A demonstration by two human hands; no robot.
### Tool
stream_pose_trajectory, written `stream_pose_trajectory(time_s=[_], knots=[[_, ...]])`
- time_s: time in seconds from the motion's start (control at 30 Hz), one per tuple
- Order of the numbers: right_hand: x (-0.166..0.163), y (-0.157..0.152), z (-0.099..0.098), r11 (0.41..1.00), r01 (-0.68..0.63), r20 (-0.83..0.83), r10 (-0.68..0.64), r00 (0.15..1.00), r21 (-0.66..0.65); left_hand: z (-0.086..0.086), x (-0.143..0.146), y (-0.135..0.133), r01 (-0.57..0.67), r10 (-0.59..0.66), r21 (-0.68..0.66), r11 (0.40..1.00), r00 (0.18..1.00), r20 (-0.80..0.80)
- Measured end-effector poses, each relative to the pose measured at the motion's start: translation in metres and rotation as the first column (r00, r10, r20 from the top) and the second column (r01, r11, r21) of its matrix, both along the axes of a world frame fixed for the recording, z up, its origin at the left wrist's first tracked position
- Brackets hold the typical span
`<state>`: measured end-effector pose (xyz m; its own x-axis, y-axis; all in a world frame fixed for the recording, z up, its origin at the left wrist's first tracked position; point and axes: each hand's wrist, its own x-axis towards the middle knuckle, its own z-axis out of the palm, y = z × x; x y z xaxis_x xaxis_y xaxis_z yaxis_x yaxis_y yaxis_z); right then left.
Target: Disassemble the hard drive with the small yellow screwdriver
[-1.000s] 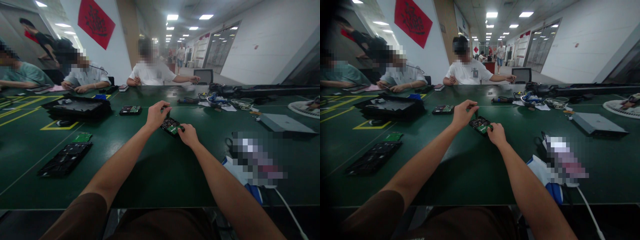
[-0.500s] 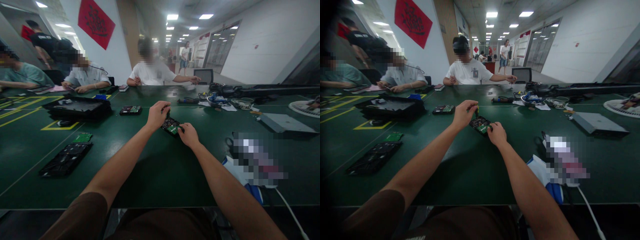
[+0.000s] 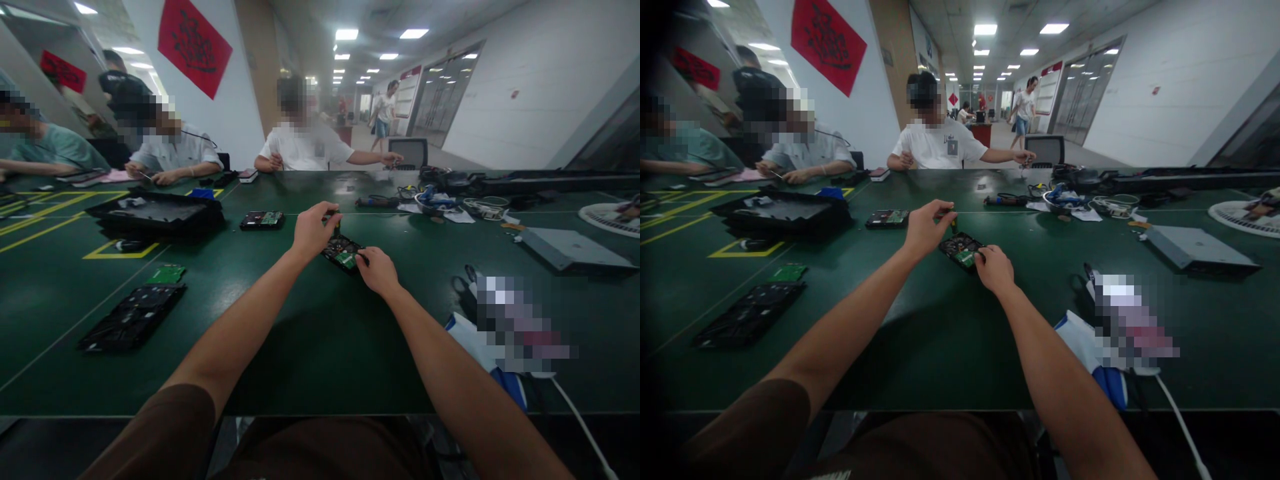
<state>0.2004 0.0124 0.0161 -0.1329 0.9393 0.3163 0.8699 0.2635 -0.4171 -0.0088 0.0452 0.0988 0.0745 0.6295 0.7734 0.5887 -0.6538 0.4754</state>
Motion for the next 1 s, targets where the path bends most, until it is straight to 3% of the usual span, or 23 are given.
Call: stream_pose_trajectory(time_s=[0.23,0.47,0.67,0.87,1.0], knots=[[-0.0011,-0.0007,0.0004,1.000,0.001,0.009,-0.001,1.000,0.015,-0.0014,0.0025,-0.0028,-0.001,0.002,-0.003,1.000,0.994,0.110],[0.0001,0.0004,-0.0011,1.000,0.000,0.040,-0.001,0.999,0.014,0.0041,-0.0007,-0.0043,-0.057,0.055,0.064,0.996,0.998,0.031],[0.0017,0.0041,-0.0046,1.000,-0.008,-0.012,0.008,1.000,0.017,-0.0010,-0.0012,-0.0004,-0.044,0.046,0.071,0.996,0.999,-0.019],[0.0024,0.0043,-0.0057,1.000,-0.005,-0.047,0.006,0.999,0.017,-0.0033,0.0015,0.0016,0.012,-0.012,-0.007,1.000,0.999,0.034],[0.0027,0.0046,-0.0062,1.000,-0.008,-0.065,0.010,0.998,0.017,-0.0006,0.0004,0.0003,-0.043,0.044,-0.020,0.999,0.995,0.088]])
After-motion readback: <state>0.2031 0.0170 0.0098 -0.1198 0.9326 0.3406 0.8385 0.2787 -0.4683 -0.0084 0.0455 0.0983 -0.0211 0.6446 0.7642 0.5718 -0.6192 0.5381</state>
